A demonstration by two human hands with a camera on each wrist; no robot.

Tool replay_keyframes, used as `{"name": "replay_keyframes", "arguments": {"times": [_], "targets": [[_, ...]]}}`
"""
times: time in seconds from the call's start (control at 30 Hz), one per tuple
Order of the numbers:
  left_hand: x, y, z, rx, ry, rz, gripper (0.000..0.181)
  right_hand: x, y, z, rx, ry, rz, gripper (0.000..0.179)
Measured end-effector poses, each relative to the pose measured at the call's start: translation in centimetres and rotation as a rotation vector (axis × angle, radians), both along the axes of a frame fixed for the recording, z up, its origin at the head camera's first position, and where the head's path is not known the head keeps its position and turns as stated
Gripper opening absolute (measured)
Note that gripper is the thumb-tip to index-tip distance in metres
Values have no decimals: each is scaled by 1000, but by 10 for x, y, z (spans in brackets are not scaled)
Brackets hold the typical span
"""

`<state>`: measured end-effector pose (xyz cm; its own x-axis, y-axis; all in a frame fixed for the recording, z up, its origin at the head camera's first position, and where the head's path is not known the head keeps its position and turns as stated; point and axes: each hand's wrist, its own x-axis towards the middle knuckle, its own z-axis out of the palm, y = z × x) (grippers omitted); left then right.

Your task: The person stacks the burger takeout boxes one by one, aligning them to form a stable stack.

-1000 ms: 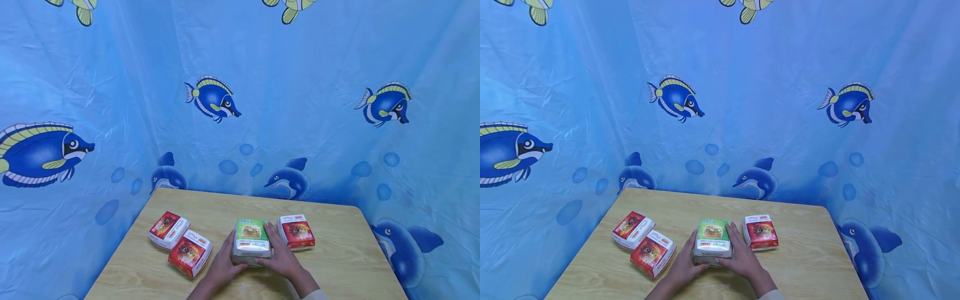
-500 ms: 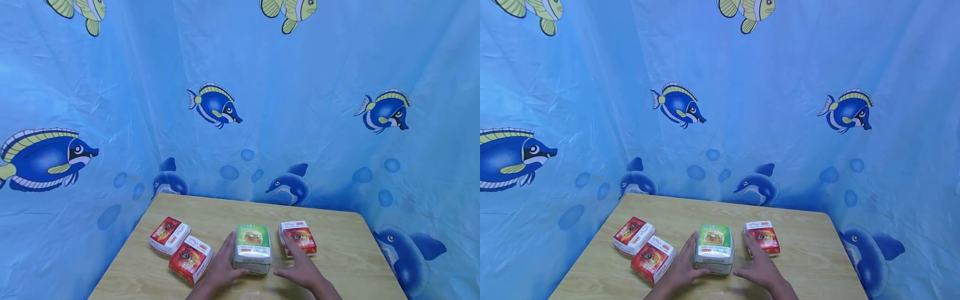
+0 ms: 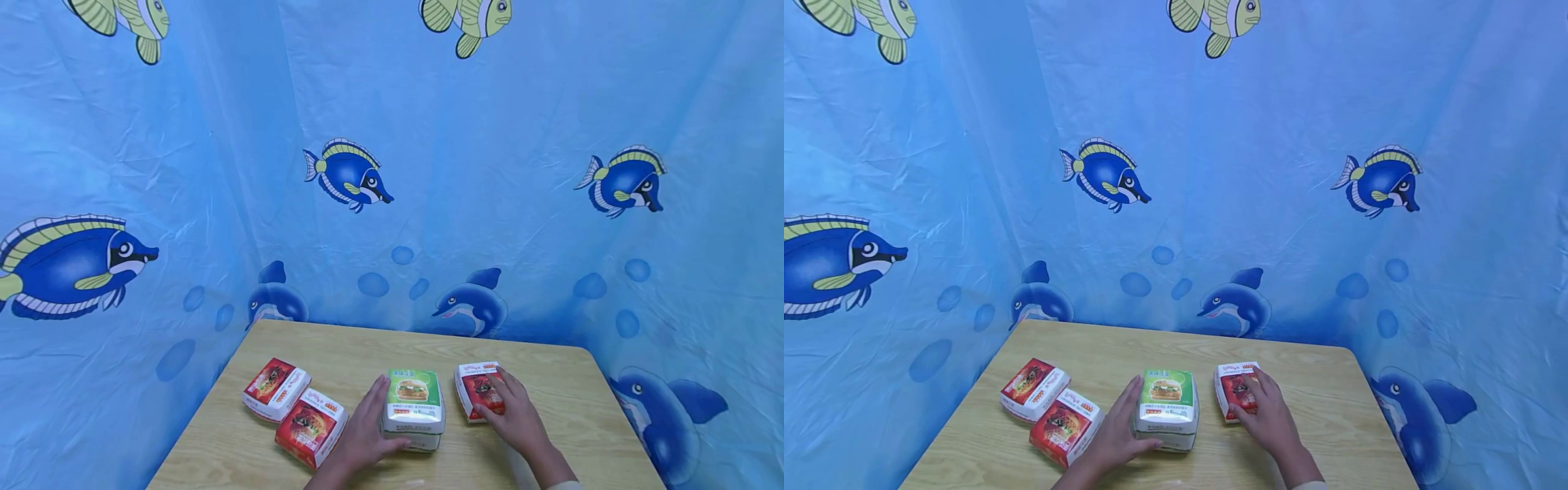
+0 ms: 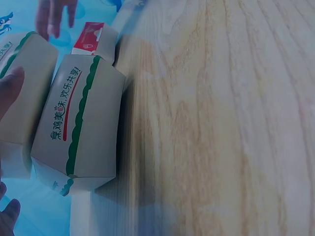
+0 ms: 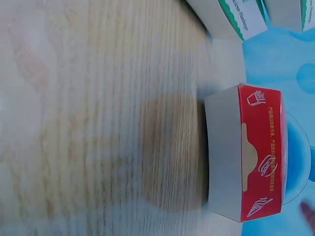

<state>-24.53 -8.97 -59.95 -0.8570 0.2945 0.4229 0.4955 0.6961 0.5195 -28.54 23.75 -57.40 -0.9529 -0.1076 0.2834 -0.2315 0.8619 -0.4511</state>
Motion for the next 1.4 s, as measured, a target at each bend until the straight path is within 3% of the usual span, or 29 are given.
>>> {"name": "replay_keyframes", "arguments": {"times": [0.17,0.43,0.73,0.87,1.07,1.27,1.4], "targets": [[-2,1,0,0,48,-10,117,-8,-1,-6,60,-79,-53,88],[-4,4,4,-11,101,-6,111,-11,-4,-21,50,-145,-107,97],[-4,8,7,-29,48,-8,105,-12,-9,-30,22,-256,-158,104],[-5,10,9,-36,24,4,104,-12,-9,-30,33,-244,-142,100],[-7,11,9,-25,-18,12,102,-9,1,-30,65,-195,-51,94],[-6,8,9,-23,-8,22,102,-3,18,-31,83,-68,99,67],[-5,7,8,-20,7,20,101,-3,25,-30,70,29,98,62]]}}
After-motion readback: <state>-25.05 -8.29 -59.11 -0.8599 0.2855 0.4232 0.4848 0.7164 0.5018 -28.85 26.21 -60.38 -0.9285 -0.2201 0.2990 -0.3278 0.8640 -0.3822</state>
